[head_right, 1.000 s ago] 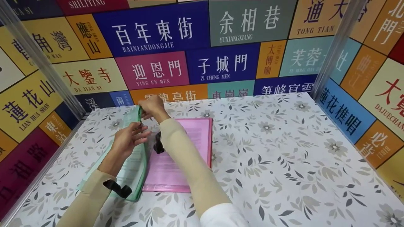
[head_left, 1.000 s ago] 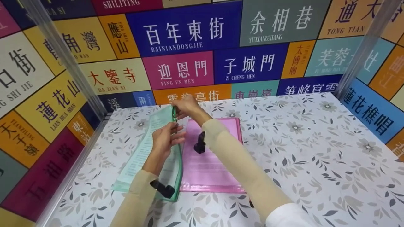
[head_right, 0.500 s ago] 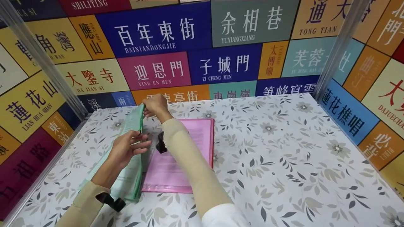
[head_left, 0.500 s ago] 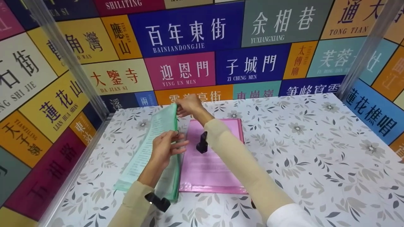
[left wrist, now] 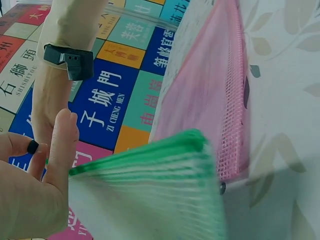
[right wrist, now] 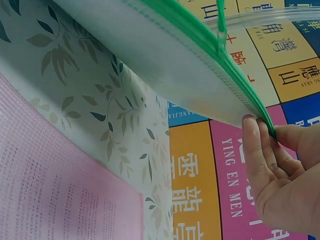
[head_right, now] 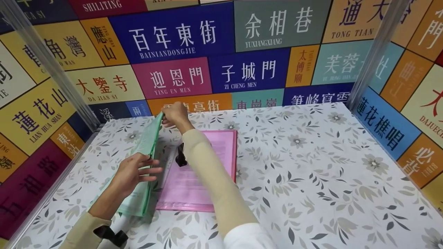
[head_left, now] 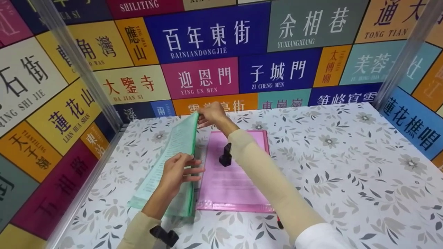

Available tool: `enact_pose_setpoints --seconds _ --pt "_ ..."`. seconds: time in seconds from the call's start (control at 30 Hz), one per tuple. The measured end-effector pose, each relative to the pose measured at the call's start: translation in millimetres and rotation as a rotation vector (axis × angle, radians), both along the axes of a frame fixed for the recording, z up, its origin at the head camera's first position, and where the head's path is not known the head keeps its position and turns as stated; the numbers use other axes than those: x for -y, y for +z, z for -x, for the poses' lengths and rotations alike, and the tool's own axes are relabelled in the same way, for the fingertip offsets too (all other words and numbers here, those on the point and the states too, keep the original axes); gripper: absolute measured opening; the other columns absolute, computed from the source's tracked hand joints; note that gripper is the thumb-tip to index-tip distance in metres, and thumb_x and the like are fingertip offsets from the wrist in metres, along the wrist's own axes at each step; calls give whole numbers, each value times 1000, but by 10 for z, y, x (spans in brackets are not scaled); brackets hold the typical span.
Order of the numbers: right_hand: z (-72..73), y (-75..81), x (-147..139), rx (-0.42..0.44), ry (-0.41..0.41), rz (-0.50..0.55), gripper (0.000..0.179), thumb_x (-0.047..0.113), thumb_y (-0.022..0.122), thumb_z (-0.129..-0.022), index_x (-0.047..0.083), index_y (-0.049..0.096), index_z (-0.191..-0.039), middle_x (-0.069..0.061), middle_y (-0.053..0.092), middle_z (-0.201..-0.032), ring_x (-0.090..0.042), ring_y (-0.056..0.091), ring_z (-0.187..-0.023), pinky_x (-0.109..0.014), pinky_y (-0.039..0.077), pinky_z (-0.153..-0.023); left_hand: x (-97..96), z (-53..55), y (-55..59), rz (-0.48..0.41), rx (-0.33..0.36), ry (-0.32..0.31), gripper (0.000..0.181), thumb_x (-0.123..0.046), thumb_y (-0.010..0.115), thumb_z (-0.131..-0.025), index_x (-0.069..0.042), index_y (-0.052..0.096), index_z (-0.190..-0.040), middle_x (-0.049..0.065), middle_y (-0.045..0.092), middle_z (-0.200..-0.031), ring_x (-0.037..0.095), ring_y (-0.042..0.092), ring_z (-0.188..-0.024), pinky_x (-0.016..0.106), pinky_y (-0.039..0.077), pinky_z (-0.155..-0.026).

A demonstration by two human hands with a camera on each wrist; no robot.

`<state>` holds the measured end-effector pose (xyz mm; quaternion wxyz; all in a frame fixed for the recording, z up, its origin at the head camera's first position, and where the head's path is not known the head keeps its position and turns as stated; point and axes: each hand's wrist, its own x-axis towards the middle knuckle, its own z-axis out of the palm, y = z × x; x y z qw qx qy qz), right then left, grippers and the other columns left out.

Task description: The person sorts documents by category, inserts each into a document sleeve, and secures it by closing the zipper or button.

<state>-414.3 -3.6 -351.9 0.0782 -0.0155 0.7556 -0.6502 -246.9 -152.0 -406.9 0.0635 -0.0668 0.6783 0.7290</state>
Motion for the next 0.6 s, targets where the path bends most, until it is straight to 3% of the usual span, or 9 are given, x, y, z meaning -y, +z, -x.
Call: enact_pose_setpoints --seconds 0.1,0.23,0.4,0.6 --pt "26 -10 -13 4 -3 18 28 20 63 -99 -5 73 -100 -9 71 -70 -21 75 -67 -44 61 -80 34 -61 -7 24 -18 -21 20 -19 49 -99 -3 61 -97 16 74 -102 26 77 -81 39 63 -64" --pt "59 -29 -22 9 3 20 27 19 63 -99 -6 72 -103 -7 71 -68 -19 74 -65 -38 63 -71 82 -139 -20 49 -46 -61 18 -16 48 -98 -4 60 -91 13 75 -97 28 77 -81 42 63 -63" --pt "97 -58 -74 25 -10 22 27 18 62 -99 -6 71 -108 -7 70 -69 -18 73 -65 -29 61 -58 124 -227 -8 100 -98 -166 20 -15 46 -99 -5 57 -86 16 75 -96 29 77 -82 45 63 -64" --pt "120 -76 -157 35 -20 12 29 19 61 -100 -6 69 -112 -8 69 -72 -18 73 -67 -30 62 -59 187 -292 7 119 -138 -268 22 -13 46 -100 -4 58 -85 14 74 -92 31 76 -82 49 63 -64"
